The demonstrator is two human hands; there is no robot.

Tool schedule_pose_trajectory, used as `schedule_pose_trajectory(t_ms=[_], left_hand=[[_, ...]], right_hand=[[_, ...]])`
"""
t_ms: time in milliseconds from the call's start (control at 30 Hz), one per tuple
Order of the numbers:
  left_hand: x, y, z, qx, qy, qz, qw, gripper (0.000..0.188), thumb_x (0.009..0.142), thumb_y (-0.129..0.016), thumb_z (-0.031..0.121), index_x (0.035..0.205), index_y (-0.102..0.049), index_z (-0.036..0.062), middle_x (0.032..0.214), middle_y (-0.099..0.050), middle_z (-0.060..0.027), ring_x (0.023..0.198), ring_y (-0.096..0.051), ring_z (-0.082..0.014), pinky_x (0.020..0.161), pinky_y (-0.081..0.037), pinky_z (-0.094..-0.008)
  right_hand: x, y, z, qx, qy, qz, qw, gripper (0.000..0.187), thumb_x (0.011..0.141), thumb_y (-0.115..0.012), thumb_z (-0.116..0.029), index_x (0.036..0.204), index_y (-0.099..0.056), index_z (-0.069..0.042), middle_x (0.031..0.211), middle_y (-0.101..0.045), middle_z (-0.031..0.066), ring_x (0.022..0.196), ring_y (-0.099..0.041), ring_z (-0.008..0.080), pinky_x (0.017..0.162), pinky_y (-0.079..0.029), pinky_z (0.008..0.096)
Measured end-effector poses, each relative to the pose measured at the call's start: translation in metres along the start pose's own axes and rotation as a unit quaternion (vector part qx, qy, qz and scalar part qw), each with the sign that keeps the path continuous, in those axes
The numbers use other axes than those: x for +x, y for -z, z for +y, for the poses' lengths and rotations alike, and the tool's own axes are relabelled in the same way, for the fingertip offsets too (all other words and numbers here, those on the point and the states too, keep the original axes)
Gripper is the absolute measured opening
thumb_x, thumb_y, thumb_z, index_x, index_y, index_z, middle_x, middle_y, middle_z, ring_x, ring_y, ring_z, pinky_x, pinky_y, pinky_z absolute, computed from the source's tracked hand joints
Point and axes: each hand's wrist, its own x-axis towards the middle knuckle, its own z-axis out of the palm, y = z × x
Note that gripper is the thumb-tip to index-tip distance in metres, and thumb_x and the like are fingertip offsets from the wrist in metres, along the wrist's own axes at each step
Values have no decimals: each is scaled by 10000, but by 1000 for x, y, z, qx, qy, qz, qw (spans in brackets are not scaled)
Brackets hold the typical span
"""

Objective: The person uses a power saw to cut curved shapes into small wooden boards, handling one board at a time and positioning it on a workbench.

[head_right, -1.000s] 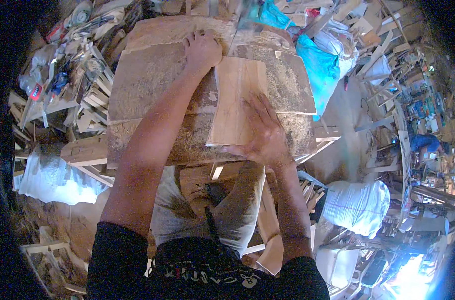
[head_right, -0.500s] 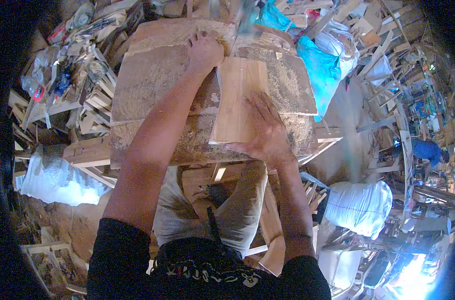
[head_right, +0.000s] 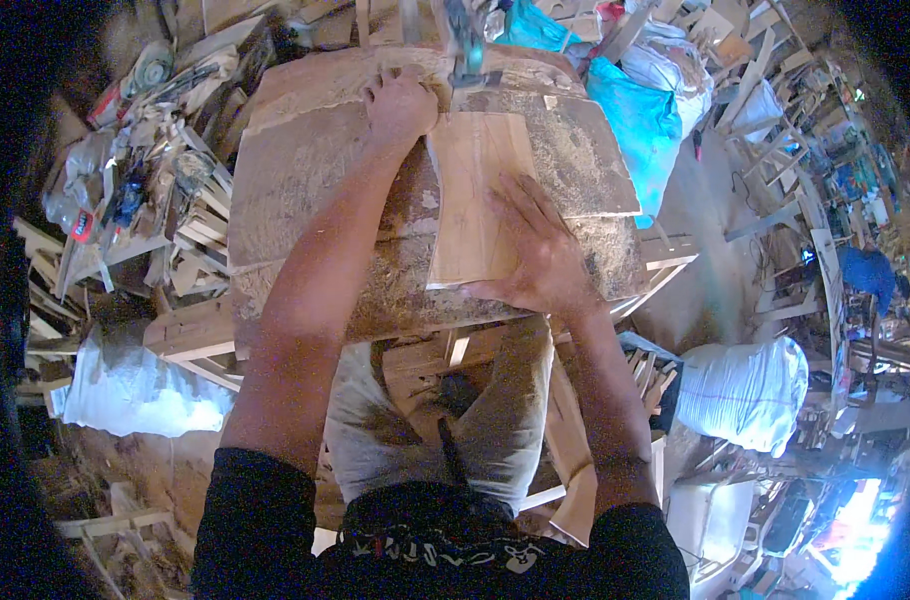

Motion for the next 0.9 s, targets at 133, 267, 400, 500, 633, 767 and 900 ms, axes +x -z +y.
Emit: schedule_pose_trajectory(t_ms=[133, 267, 400, 500, 633, 767, 900], left_hand=[[1, 4, -1, -29, -18, -31, 999, 584, 922, -572, 328, 1396, -560, -12, 1545, -420, -326, 1487, -323, -495, 1215, -205, -645], [7, -4, -5, 4, -1, -22, 1000, 597, 926, -562, 319, 1423, -541, -11, 1597, -342, -327, 1482, -316, -506, 1225, -193, -622], [8, -2, -2, -22, -5, -27, 999, 594, 914, -579, 304, 1430, -543, 11, 1605, -326, -328, 1459, -343, -521, 1217, -211, -622], [9, -2, -2, -21, -5, -27, 999, 588, 909, -592, 305, 1431, -551, 36, 1599, -336, -327, 1447, -361, -524, 1208, -222, -627], [11, -1, -2, -17, -7, -40, 999, 588, 907, -600, 319, 1429, -559, 52, 1587, -359, -321, 1440, -372, -521, 1199, -233, -629], [14, -4, -4, -1, 2, -26, 1000, 582, 906, -605, 325, 1422, -566, 57, 1582, -378, -302, 1445, -380, -494, 1201, -235, -626], [15, -1, -2, 4, 5, -34, 999, 591, 913, -600, 330, 1434, -553, 57, 1580, -391, -281, 1457, -378, -466, 1203, -240, -625]], right_hand=[[1, 5, 0, 21, -9, -11, 1000, 1165, 553, -933, -601, 1494, -517, -54, 1584, -445, 199, 1477, -393, 431, 1191, -381, 532], [5, 6, -1, 23, -15, -13, 1000, 1135, 565, -929, -596, 1480, -531, -54, 1573, -458, 192, 1476, -397, 421, 1197, -376, 526], [6, 3, 6, 14, -4, -2, 1000, 1095, 592, -910, -624, 1465, -545, -72, 1557, -476, 178, 1468, -407, 414, 1192, -388, 522], [6, 4, 4, 12, -9, -1, 1000, 1089, 593, -906, -631, 1461, -549, -81, 1555, -477, 178, 1464, -412, 416, 1191, -391, 521], [6, 2, 7, 5, -7, -4, 1000, 1088, 598, -899, -642, 1460, -546, -80, 1551, -480, 177, 1462, -414, 418, 1185, -399, 520], [8, 3, 7, 8, -9, -9, 1000, 1112, 591, -905, -635, 1474, -533, -70, 1559, -471, 186, 1467, -408, 420, 1189, -391, 526], [10, 4, 7, 25, -9, -7, 1000, 1142, 567, -930, -594, 1491, -523, -60, 1567, -466, 199, 1473, -403, 419, 1200, -371, 531]])
